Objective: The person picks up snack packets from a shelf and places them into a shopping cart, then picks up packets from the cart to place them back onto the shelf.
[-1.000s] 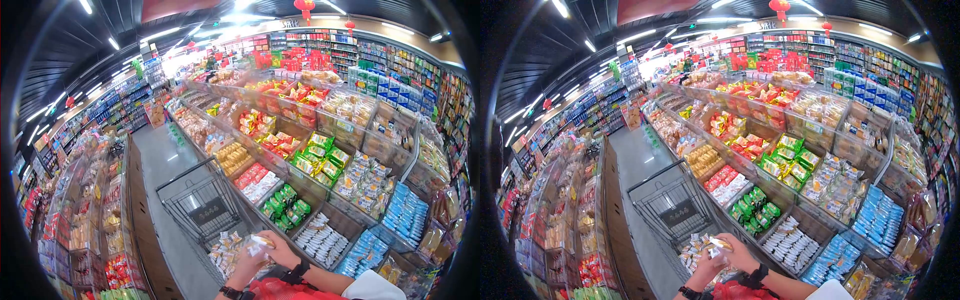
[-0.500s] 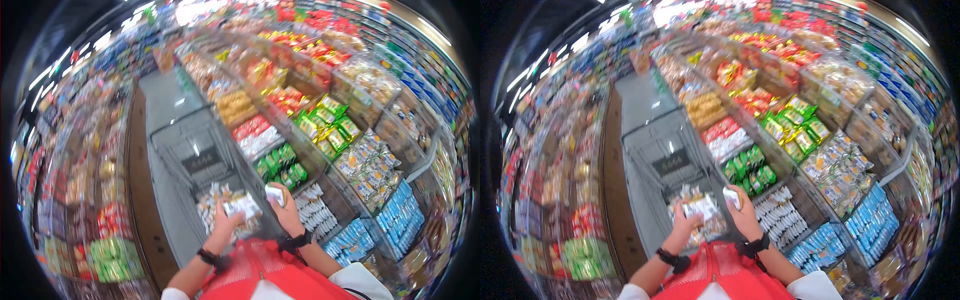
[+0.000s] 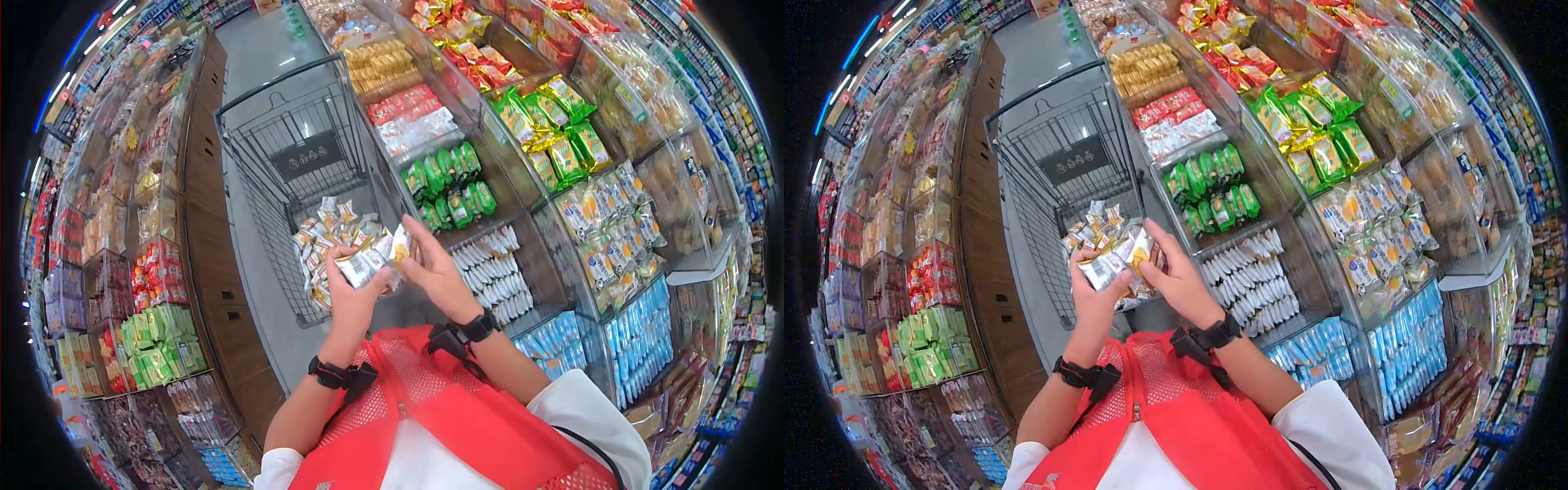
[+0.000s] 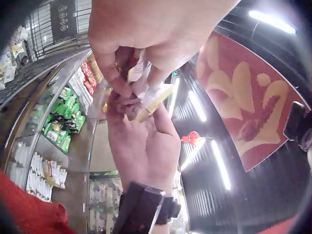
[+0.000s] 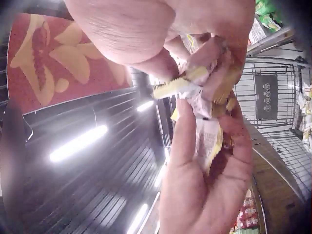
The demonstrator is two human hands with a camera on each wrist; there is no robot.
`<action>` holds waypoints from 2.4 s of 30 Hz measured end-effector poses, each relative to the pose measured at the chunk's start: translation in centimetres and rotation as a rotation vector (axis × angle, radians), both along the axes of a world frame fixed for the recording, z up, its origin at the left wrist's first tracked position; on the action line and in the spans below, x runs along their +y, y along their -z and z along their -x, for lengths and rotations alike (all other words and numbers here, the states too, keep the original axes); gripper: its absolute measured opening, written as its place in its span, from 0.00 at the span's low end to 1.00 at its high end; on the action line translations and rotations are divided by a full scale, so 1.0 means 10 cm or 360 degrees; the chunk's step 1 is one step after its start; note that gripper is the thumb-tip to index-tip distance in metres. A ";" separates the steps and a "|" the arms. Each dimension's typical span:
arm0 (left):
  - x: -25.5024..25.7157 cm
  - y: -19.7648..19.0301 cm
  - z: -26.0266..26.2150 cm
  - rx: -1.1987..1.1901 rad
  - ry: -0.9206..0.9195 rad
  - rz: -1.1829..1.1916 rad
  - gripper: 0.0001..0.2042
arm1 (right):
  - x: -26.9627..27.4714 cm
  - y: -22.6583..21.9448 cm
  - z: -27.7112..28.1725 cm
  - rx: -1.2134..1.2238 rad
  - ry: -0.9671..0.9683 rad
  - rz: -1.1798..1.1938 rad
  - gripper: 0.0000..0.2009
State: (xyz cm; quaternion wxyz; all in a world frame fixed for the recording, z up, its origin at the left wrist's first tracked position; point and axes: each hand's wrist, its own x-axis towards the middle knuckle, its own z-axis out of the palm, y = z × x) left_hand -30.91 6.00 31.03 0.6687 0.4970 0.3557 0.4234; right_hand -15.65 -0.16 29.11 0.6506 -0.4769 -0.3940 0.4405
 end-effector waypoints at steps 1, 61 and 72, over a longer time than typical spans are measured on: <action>-0.01 -0.01 0.00 -0.0003 0.0023 0.0000 0.27 | -0.03 -0.02 -0.01 0.0245 -0.0022 0.0038 0.34; -0.02 0.04 -0.41 0.0652 0.1259 -0.0187 0.45 | -0.83 -0.03 -0.43 -0.0861 0.0088 0.0201 0.34; 0.12 0.05 -0.31 0.0108 0.1298 0.0584 0.41 | -0.81 -0.06 -0.54 0.0333 0.0071 0.0168 0.29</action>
